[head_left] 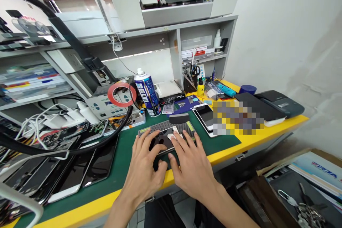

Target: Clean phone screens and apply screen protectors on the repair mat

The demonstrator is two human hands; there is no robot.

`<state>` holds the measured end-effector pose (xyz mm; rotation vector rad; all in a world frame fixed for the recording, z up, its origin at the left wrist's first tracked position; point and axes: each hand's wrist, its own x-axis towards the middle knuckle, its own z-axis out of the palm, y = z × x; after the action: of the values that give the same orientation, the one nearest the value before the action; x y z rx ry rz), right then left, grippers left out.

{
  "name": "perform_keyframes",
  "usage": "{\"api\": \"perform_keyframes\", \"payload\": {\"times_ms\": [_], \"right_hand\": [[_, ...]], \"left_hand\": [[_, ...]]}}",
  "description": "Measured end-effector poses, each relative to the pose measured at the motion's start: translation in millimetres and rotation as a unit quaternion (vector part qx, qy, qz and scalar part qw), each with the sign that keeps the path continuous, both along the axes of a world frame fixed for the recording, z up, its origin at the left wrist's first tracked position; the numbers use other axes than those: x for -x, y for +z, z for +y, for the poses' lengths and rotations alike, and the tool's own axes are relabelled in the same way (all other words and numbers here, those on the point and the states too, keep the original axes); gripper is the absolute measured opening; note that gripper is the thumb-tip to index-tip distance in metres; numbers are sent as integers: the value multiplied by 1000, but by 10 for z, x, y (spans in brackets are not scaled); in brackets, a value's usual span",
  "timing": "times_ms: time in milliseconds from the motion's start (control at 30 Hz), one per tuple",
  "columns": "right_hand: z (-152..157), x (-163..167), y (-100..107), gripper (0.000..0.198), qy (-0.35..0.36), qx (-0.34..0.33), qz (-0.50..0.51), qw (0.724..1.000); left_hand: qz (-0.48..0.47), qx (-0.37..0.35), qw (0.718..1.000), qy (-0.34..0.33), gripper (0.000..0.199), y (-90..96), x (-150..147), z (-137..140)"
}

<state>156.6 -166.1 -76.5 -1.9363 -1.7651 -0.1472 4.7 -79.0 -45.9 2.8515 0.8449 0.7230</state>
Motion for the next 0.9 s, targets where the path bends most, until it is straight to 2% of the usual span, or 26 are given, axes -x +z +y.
{"api": "perform_keyframes", "payload": {"times_ms": [67, 167, 267, 400, 500, 700, 900], "right_hand": [[-2, -1, 8, 51, 0, 1, 3, 1000], [-7, -2, 20, 52, 1, 4, 10, 1000], [-12, 2, 25, 52, 4, 4, 14, 1000], [-11, 8, 25, 51, 4, 0, 12, 1000], [-6, 14, 35, 52, 5, 1, 4, 1000], [-10, 124, 90, 54, 17, 2, -3, 1000], [11, 466, 135, 56, 45, -4, 23, 999]], "left_hand": [[-32, 4, 999, 14, 19, -8, 13, 7], [-98, 24, 992, 71, 17, -44, 41, 43], [-154, 87, 976, 126, 23, -90, 73, 105], [-218, 179, 950, 135, 28, -126, 121, 177], [-255, 218, 931, 143, 29, -140, 143, 201], [-268, 218, 925, 154, 28, -152, 132, 207], [-279, 226, 921, 153, 29, -156, 141, 211]]}}
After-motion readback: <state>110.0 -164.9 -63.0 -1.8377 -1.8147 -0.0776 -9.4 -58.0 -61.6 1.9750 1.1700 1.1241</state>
